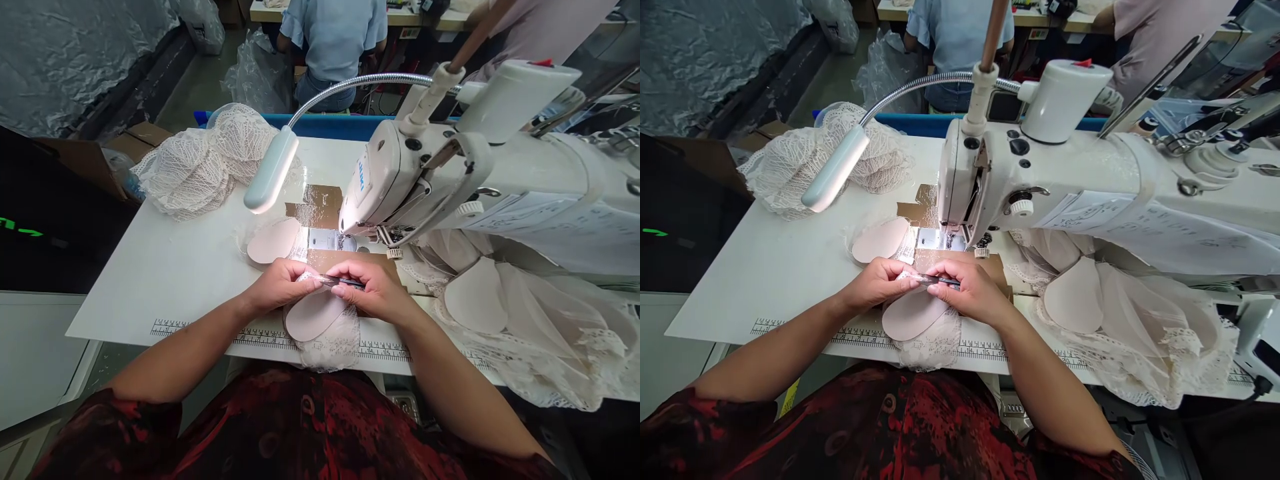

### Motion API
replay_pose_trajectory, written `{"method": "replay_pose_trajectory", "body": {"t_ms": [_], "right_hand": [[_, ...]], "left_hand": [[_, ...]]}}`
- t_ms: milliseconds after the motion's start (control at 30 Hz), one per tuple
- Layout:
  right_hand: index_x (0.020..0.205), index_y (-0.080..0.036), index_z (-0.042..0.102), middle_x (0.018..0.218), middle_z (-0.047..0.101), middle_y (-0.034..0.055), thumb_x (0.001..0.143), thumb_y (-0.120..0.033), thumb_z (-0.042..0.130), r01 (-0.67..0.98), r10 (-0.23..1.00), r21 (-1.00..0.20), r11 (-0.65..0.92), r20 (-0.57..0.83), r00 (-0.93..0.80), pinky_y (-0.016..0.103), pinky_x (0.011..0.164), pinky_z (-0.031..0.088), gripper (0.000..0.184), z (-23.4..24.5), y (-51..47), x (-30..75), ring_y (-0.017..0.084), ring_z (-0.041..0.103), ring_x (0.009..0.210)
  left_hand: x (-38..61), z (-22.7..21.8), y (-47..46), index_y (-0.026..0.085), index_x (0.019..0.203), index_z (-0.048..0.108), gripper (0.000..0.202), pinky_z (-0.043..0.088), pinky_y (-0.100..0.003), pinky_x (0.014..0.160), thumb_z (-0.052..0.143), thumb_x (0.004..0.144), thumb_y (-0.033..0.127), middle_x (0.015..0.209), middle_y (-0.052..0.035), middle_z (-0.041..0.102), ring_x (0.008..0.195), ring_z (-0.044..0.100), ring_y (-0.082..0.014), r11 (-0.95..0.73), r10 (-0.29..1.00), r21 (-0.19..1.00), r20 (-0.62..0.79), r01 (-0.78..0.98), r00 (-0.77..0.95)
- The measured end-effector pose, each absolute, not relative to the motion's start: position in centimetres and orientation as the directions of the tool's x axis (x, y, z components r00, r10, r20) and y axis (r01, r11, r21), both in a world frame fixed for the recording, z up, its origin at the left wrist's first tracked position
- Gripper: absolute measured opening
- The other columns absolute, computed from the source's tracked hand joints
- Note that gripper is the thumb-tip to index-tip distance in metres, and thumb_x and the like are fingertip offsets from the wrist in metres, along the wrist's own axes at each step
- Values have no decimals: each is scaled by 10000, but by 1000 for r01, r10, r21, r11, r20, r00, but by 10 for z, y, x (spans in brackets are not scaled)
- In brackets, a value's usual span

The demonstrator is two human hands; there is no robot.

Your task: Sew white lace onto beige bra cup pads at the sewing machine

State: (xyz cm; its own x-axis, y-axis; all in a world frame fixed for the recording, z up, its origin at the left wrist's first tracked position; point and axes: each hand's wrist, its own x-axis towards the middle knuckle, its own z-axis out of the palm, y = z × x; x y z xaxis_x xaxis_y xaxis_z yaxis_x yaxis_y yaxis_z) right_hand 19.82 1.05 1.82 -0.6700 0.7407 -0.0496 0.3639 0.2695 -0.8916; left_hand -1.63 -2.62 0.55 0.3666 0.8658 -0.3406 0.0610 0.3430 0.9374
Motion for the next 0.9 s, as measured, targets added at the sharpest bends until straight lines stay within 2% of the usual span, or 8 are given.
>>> {"method": "replay_pose_trajectory", "body": {"t_ms": [167,433,533,600,700,767,833,900], "right_hand": [[999,-204,663,933,690,39,833,-311,608,294,737,-928,227,-34,-675,298,722,474,204,14,8,190,172,619,829],[883,-195,677,855,684,27,833,-318,604,247,804,-952,183,1,-594,286,706,476,152,5,7,185,156,621,786],[920,-182,653,854,675,37,827,-349,600,212,853,-971,114,-14,-522,290,692,483,198,-1,9,187,158,621,769],[983,-182,617,846,665,39,825,-384,601,216,889,-971,104,-6,-458,303,697,489,256,-4,9,190,165,620,763],[1083,-206,587,908,663,51,803,-371,636,324,889,-900,293,132,-439,323,747,484,329,-4,4,191,187,617,822],[1128,-230,592,1010,657,64,810,-285,615,366,782,-767,527,268,-563,310,763,469,323,-3,-2,187,191,607,876],[1131,-255,606,1091,640,64,828,-201,542,334,602,-612,717,300,-740,278,720,451,314,-2,-10,180,174,598,870],[1031,-254,641,1100,636,53,797,-145,513,283,447,-514,809,228,-865,255,643,417,289,-2,-14,175,154,587,799]], "left_hand": [[-16,4,-26,108,794,671,349,192,-179,408,693,750,454,514,54,391,443,292,-38,327,855,943,-326,69,404],[-15,1,-24,113,771,649,362,209,-193,430,672,768,474,526,51,372,467,292,-51,319,857,942,-334,104,392],[-17,6,-26,123,814,670,365,239,-201,443,611,816,483,540,43,396,477,315,-62,209,869,957,-275,200,410],[-22,13,-28,136,826,688,352,290,-213,479,584,839,472,555,27,447,504,374,-80,12,910,931,-162,366,381],[-35,27,-27,152,859,707,295,365,-241,576,571,861,413,637,-13,565,590,475,-115,-274,954,728,126,628,270],[-44,33,-18,152,915,702,276,401,-255,640,550,871,379,751,-46,627,667,528,-139,-342,937,602,273,722,216],[-51,35,-3,157,1022,676,290,432,-269,705,548,856,356,965,-83,649,827,574,-181,-344,928,529,317,776,195],[-56,33,16,169,1144,626,392,450,-296,780,585,797,345,1193,-104,588,1038,553,-244,-292,949,484,251,825,189]]}}
